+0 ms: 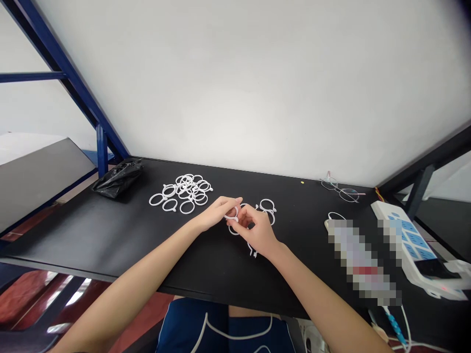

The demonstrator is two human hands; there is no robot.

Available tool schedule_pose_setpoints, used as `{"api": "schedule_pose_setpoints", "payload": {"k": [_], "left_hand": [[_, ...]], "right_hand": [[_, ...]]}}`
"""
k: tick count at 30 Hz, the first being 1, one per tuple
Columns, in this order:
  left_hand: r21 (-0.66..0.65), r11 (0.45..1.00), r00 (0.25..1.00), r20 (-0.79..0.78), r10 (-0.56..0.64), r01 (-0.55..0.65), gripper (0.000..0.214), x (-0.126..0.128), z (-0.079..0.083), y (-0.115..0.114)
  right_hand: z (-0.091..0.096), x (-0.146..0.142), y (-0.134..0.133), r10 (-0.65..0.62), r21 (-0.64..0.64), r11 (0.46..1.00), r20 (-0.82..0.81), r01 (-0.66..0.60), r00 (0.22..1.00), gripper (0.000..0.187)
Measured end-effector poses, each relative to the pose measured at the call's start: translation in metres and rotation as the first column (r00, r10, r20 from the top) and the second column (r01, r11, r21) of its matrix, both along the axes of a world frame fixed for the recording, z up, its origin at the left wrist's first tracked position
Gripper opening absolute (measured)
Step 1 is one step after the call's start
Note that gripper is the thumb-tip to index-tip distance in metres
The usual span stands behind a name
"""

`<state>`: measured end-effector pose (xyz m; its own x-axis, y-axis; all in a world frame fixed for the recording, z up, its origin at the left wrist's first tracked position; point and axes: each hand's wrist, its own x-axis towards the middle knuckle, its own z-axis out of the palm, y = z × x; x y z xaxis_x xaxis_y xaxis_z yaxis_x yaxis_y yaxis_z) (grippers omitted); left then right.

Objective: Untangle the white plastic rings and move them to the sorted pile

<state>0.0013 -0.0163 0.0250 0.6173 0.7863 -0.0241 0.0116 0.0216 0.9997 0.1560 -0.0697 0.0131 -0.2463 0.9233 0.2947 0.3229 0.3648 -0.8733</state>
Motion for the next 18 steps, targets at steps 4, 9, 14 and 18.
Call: {"api": "schedule_pose_setpoints", "payload": {"k": [4,9,14,18], "left_hand": [[-0.002,1.0,1.0,-0.009,-0.006,0.006,0.05,-0.0002,0.0038,-0.0011],[-0.003,1.0,1.0,-0.011,-0.006,0.006,0.051,-0.0003,0.0037,-0.0012],[0.001,1.0,1.0,-0.002,-0.013,0.013,0.051,-0.0002,0.0036,-0.0017],[0.008,1.0,1.0,0.0,-0.009,0.009,0.051,-0.0001,0.0041,-0.0021]], "right_hand": [[-0.0006,0.0003,0.0,-0.002,0.007,1.0,0.017,0.002,1.0,0.022],[-0.0012,0.0006,-0.0002,-0.006,0.014,1.0,0.022,0.006,1.0,0.022],[-0.0008,0.0005,-0.0007,-0.008,0.01,1.0,0.033,0.008,0.999,0.022],[0.0005,0.0004,-0.0008,-0.009,0.008,1.0,0.034,0.008,0.999,0.023]]}}
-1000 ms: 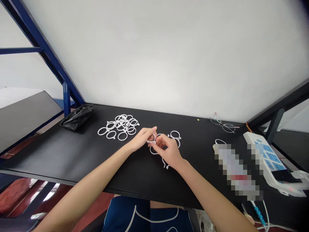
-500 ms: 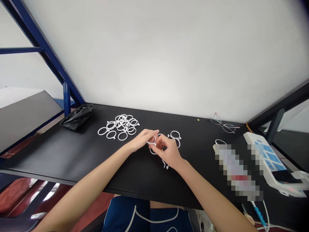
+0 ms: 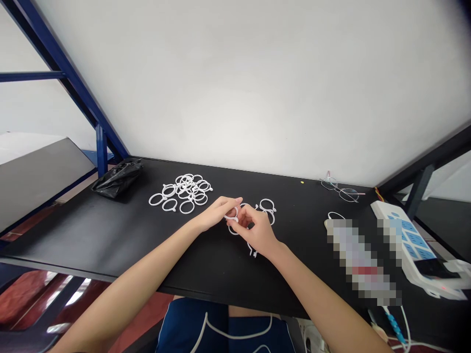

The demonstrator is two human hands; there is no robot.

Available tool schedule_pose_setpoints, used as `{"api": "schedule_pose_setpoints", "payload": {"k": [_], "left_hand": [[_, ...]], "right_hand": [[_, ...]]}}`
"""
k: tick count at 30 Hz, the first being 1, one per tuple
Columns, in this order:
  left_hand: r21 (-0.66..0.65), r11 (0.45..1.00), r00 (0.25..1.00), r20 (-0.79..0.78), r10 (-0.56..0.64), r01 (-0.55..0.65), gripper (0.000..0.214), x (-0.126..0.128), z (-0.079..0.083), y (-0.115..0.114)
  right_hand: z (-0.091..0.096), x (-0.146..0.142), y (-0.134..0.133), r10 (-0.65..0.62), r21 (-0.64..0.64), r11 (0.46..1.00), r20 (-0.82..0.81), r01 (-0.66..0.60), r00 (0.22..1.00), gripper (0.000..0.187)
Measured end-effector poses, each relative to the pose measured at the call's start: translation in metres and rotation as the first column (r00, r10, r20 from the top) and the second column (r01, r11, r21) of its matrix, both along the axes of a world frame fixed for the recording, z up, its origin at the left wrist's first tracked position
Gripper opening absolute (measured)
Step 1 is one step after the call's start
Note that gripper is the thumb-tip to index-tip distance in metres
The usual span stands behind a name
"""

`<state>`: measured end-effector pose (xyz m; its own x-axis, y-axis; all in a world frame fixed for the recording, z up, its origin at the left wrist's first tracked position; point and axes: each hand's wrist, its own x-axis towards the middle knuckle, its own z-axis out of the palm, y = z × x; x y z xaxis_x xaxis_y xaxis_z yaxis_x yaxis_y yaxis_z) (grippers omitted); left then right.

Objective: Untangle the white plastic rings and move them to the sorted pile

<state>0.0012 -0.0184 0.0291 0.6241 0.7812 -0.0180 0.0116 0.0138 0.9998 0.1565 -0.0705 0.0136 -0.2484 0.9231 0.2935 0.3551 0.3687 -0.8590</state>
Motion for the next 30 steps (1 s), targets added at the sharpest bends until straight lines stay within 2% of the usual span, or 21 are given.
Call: {"api": "schedule_pose_setpoints", "payload": {"k": [10,20,30], "left_hand": [[-0.003,1.0,1.0,0.002,0.007,-0.007,0.052,-0.0002,-0.0023,0.0018],[-0.002,1.0,1.0,0.017,0.012,-0.012,0.05,-0.0001,0.0004,-0.0002],[0.002,1.0,1.0,-0.017,0.016,-0.016,0.05,0.0002,0.0006,-0.0003]], "right_hand": [[-0.004,-0.0004,0.0015,-0.031,0.05,0.998,0.013,0.03,0.999,0.03],[0.0001,-0.0017,-0.0002,-0.021,0.034,0.999,-0.061,0.023,0.998,0.021],[-0.001,0.0001,0.0006,-0.01,0.028,1.0,-0.015,0.011,1.0,0.021]]}}
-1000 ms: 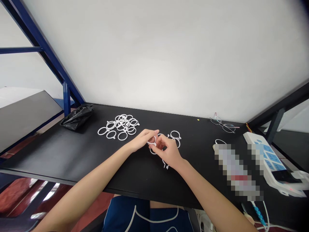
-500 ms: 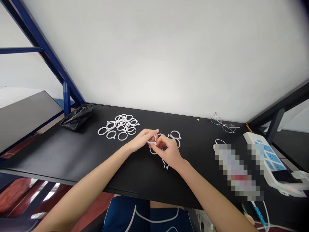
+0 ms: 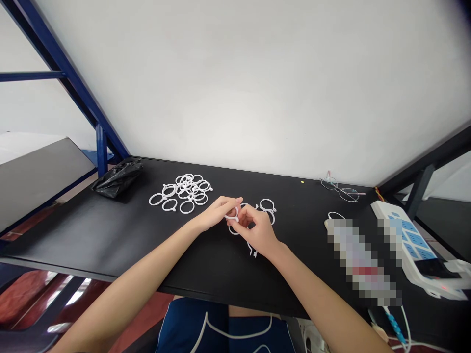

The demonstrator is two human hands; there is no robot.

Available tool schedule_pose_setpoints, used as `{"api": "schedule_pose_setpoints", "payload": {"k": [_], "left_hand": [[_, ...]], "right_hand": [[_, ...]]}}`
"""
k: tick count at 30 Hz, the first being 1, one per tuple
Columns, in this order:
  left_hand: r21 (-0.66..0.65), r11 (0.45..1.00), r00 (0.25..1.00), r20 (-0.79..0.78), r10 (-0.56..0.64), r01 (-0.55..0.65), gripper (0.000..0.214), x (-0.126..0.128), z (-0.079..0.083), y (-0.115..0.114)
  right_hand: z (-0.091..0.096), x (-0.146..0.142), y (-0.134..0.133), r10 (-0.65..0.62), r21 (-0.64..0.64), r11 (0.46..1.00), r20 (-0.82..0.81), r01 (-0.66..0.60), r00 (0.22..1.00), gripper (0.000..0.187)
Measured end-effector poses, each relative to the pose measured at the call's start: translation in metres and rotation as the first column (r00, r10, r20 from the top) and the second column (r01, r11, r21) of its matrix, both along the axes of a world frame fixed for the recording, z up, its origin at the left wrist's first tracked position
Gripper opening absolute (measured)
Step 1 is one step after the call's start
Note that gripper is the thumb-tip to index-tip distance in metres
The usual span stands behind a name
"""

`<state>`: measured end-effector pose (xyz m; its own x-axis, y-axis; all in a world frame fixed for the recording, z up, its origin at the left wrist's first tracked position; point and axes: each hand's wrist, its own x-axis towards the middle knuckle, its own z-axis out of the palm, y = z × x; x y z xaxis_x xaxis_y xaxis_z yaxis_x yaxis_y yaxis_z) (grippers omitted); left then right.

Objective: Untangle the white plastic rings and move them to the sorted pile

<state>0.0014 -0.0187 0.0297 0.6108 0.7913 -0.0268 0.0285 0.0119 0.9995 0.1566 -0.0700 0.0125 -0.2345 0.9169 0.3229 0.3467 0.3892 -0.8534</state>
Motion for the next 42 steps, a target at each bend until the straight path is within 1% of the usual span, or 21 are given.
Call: {"api": "schedule_pose_setpoints", "payload": {"k": [13,19,22,25,30,35,42], "left_hand": [[0.024,1.0,1.0,-0.012,-0.019,0.019,0.051,0.001,0.002,-0.002],[0.039,0.999,1.0,0.01,-0.026,0.026,0.044,0.0,-0.005,0.001],[0.036,0.999,0.999,0.033,-0.034,0.033,0.037,-0.001,-0.008,0.003],[0.02,0.999,0.998,0.061,-0.032,0.031,0.03,0.0,-0.01,0.004],[0.01,1.0,0.997,0.071,-0.011,0.011,0.026,-0.001,-0.012,0.005],[0.008,1.0,0.997,0.078,0.029,-0.029,0.016,-0.002,-0.015,0.007],[-0.015,0.997,0.992,0.096,0.075,-0.074,0.013,-0.001,-0.014,0.007]], "right_hand": [[0.0,-0.001,0.0,-0.012,0.006,1.0,-0.001,0.012,1.0,0.025],[-0.004,0.0,0.001,-0.036,0.053,0.998,0.035,0.034,0.999,0.034],[-0.005,0.0,0.002,-0.044,0.072,0.996,0.023,0.043,0.999,0.034],[-0.004,0.0,0.002,-0.05,0.063,0.997,-0.009,0.05,0.999,0.032],[-0.003,0.0,0.002,-0.049,0.028,0.998,-0.071,0.051,0.996,0.022],[-0.002,0.0,0.002,-0.061,0.074,0.995,-0.081,0.067,0.995,0.016],[-0.003,0.0,0.001,-0.052,0.104,0.993,-0.092,0.061,0.994,0.012]]}}
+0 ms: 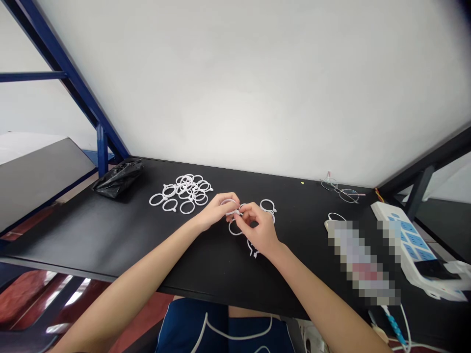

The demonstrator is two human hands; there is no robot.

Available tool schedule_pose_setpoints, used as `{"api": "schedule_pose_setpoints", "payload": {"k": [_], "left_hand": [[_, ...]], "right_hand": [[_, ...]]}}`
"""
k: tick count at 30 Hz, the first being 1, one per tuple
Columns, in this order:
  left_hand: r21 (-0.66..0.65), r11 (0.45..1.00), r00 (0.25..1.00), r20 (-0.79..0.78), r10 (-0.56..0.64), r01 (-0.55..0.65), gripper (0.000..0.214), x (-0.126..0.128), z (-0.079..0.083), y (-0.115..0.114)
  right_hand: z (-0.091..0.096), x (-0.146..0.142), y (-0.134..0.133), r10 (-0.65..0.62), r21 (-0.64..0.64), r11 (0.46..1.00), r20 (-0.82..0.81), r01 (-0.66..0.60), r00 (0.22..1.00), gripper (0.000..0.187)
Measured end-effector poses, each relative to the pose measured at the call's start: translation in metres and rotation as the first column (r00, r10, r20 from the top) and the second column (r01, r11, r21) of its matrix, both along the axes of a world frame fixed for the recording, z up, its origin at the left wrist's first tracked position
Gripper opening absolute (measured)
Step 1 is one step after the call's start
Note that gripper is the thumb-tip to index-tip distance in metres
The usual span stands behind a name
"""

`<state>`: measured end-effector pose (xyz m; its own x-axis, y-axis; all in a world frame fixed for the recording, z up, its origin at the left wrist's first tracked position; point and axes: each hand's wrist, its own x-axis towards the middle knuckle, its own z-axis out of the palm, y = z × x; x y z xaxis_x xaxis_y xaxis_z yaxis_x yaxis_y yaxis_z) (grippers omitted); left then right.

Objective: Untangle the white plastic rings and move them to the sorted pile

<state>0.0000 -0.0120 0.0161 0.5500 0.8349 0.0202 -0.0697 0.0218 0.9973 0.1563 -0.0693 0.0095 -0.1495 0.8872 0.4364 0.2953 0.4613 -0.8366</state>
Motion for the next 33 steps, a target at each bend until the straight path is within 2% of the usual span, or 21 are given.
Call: {"api": "schedule_pose_setpoints", "payload": {"k": [8,14,33], "left_hand": [[-0.033,0.999,0.998,0.051,0.023,-0.021,0.011,0.0001,-0.0008,0.0009],[-0.046,0.997,0.996,0.053,0.072,-0.07,0.023,0.0003,-0.0009,0.0025],[-0.085,0.995,0.996,0.078,-0.05,0.057,0.036,-0.0027,0.0033,0.0007]], "right_hand": [[0.0001,-0.0005,0.0003,-0.037,0.056,0.998,-0.012,0.038,0.999,0.006],[-0.0009,0.0003,0.0021,-0.121,0.083,0.989,-0.011,0.122,0.993,0.008],[-0.001,0.0003,0.0033,-0.146,0.095,0.985,-0.012,0.147,0.989,0.009]]}}
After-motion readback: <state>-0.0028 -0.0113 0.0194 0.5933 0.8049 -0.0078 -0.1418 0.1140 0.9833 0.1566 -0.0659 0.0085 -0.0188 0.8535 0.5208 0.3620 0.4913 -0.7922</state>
